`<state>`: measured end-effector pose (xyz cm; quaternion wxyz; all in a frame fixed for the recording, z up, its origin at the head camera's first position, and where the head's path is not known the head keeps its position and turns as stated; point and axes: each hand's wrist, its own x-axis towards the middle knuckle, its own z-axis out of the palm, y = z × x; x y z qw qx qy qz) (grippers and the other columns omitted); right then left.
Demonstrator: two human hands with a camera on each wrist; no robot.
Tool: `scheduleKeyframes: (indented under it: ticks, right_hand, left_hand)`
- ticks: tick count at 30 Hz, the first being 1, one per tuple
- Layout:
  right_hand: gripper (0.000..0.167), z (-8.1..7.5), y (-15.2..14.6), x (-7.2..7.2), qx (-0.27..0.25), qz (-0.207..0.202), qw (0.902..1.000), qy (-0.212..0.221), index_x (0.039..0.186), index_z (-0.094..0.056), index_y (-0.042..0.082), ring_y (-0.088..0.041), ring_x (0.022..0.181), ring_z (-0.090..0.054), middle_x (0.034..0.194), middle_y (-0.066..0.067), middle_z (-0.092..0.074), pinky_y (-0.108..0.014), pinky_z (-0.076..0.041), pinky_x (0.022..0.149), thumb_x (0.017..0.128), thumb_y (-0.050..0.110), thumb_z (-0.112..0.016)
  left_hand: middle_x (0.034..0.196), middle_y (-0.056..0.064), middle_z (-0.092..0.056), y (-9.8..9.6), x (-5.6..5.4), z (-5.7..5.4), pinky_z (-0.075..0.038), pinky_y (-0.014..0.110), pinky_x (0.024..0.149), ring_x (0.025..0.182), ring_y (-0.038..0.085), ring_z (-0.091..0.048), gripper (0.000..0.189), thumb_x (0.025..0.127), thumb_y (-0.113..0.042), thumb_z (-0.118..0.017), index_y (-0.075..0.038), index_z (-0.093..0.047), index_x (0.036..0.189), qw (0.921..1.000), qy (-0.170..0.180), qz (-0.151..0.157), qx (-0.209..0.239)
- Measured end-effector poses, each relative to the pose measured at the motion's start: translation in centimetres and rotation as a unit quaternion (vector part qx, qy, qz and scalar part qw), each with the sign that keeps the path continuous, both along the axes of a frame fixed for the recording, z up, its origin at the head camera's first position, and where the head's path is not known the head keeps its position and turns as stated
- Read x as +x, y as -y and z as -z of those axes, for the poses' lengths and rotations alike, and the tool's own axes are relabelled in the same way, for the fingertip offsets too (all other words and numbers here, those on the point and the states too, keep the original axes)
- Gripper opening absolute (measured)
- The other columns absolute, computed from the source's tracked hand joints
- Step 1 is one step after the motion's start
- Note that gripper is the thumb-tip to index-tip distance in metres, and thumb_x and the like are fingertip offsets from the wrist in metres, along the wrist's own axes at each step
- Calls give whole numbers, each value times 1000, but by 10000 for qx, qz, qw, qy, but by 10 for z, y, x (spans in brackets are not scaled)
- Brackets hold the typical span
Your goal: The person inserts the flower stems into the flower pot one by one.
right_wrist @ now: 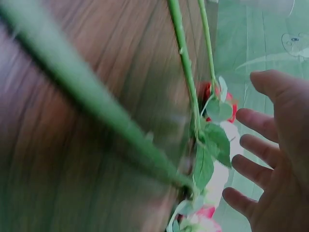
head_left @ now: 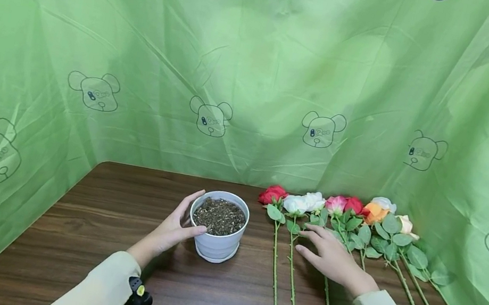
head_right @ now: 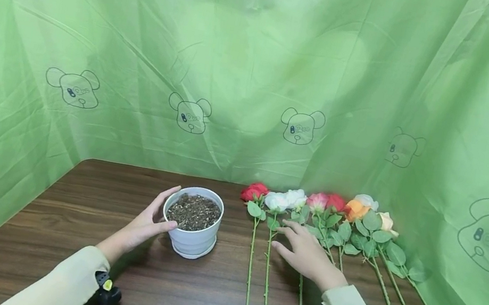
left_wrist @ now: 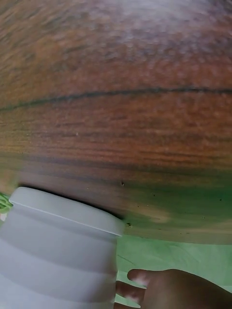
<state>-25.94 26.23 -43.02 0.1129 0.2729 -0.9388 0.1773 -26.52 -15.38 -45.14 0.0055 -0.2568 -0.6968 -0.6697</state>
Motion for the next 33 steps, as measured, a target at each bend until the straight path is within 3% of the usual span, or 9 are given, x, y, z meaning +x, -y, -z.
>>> scheduleKeyframes:
  ticks: [12, 18, 22, 25, 29, 33]
  right_hand:
    - [29, 6, 31, -12, -585, 161, 9953, 750, 116, -71, 4, -24, 98, -64, 105, -4, -70, -47, -53, 86, 95, 26, -70]
    - [25, 15, 41, -15, -827, 237, 9879, 1290, 113, -72, 6, -11, 81, -66, 86, 9, -70, -36, -55, 77, 94, 23, -71]
    - [32, 19, 46, -13, -1388, 336, 9697, 1981, 117, -69, 0, -14, 62, -64, 74, 3, -69, -32, -55, 55, 94, 21, -72]
    - [41, 20, 50, -10, -1784, 412, 9500, 2531, 124, -64, -5, -19, 54, -63, 70, -1, -67, -34, -53, 44, 93, 21, -73]
    - [51, 19, 55, -8, -2058, 457, 9290, 3041, 130, -58, -10, -21, 56, -67, 73, -4, -69, -36, -56, 45, 91, 18, -75]
    - [58, 20, 60, -8, -2192, 505, 9151, 3348, 133, -53, -14, -22, 58, -69, 73, -7, -69, -36, -58, 49, 89, 16, -76]
  left_hand:
    - [156, 20, -34, 1, -2, -1, -35, 26, 110, 142, 34, -35, 89, 87, -7, -75, -9, -21, 158, 9999, 162, -11, -3]
    - [157, 19, -33, 1, -1, -1, -27, 43, 116, 143, 33, -32, 90, 87, -9, -76, -7, -21, 158, 9996, 268, -20, -1]
    - [157, 19, -33, 0, 0, -2, -22, 52, 117, 144, 34, -30, 90, 87, -12, -77, -9, -23, 158, 9996, 292, -47, -14]
    - [157, 19, -33, 0, 1, -2, -21, 53, 117, 144, 34, -30, 89, 87, -13, -77, -11, -23, 158, 9995, 307, -50, -10]
    - [158, 19, -32, 1, 1, -2, -21, 54, 116, 145, 34, -30, 90, 87, -13, -77, -11, -22, 158, 9995, 302, -23, 1]
    - [158, 19, -32, 2, 1, -1, -20, 54, 117, 145, 34, -29, 89, 87, -12, -76, -10, -22, 158, 9996, 280, -35, 4]
